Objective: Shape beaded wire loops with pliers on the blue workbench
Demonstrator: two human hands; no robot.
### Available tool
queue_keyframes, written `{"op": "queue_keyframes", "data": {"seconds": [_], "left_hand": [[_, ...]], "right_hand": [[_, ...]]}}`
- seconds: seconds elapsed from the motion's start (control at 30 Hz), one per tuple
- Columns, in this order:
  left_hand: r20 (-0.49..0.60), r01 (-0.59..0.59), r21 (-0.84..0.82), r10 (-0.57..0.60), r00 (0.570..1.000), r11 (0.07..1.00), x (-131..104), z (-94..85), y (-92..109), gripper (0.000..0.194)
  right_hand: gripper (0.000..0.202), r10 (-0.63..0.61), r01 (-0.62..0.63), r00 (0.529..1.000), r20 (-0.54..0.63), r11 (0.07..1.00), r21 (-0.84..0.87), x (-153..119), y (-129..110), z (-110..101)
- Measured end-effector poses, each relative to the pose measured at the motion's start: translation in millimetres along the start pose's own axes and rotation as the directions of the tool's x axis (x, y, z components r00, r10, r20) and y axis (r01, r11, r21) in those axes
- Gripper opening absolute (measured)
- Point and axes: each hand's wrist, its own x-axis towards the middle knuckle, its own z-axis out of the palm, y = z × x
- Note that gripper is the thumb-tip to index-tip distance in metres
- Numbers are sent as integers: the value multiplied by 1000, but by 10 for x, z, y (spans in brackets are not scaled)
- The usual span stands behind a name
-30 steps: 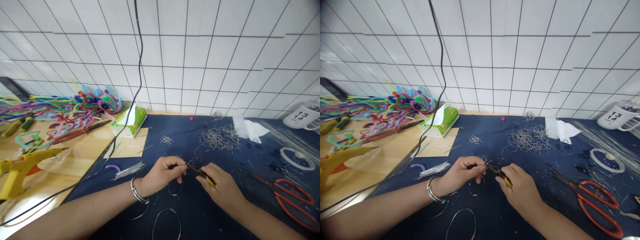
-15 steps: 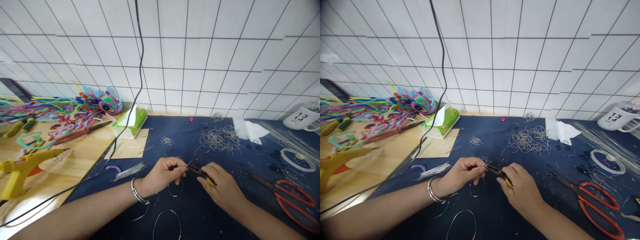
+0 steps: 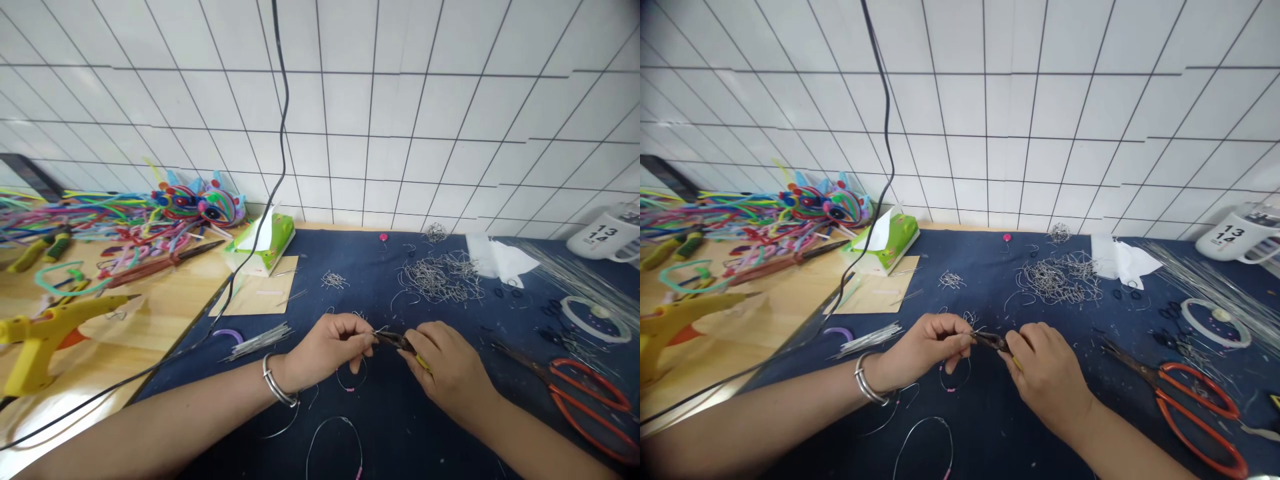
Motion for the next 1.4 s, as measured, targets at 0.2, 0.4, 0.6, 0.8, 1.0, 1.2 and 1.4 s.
{"op": "queue_keyframes", "data": {"seconds": [0.2, 0.4, 0.6, 0.8, 1.0, 1.2, 1.4], "left_hand": [[-15, -9, 73, 10, 1000, 997, -9, 0, -7, 24], [-36, -4, 110, 8, 999, 994, -14, 5, -20, 24], [-50, 3, 128, 3, 999, 992, -10, 14, -17, 23], [-36, -26, 205, 34, 999, 978, -6, -1, 63, 22], [-134, -40, 212, 70, 988, 976, 46, -57, 13, 23], [-154, -58, 249, 99, 983, 967, 54, -57, 5, 22], [-108, -167, 438, 237, 966, 883, 0, 1, 23, 18]], "right_hand": [[15, -29, 29, 1000, 7, 999, -28, -3, -10, -10], [14, -39, 39, 999, 31, 999, -30, -6, -20, -19], [14, -16, 16, 999, 43, 1000, -1, -17, -19, -13], [14, 114, -138, 985, 128, 970, 198, -39, -19, 14], [18, 158, -207, 970, 187, 938, 278, -10, 96, 14], [20, 44, -73, 972, 229, 990, 121, 28, 190, 21], [28, -55, 40, 991, 121, 992, 119, 67, 99, -82]]}}
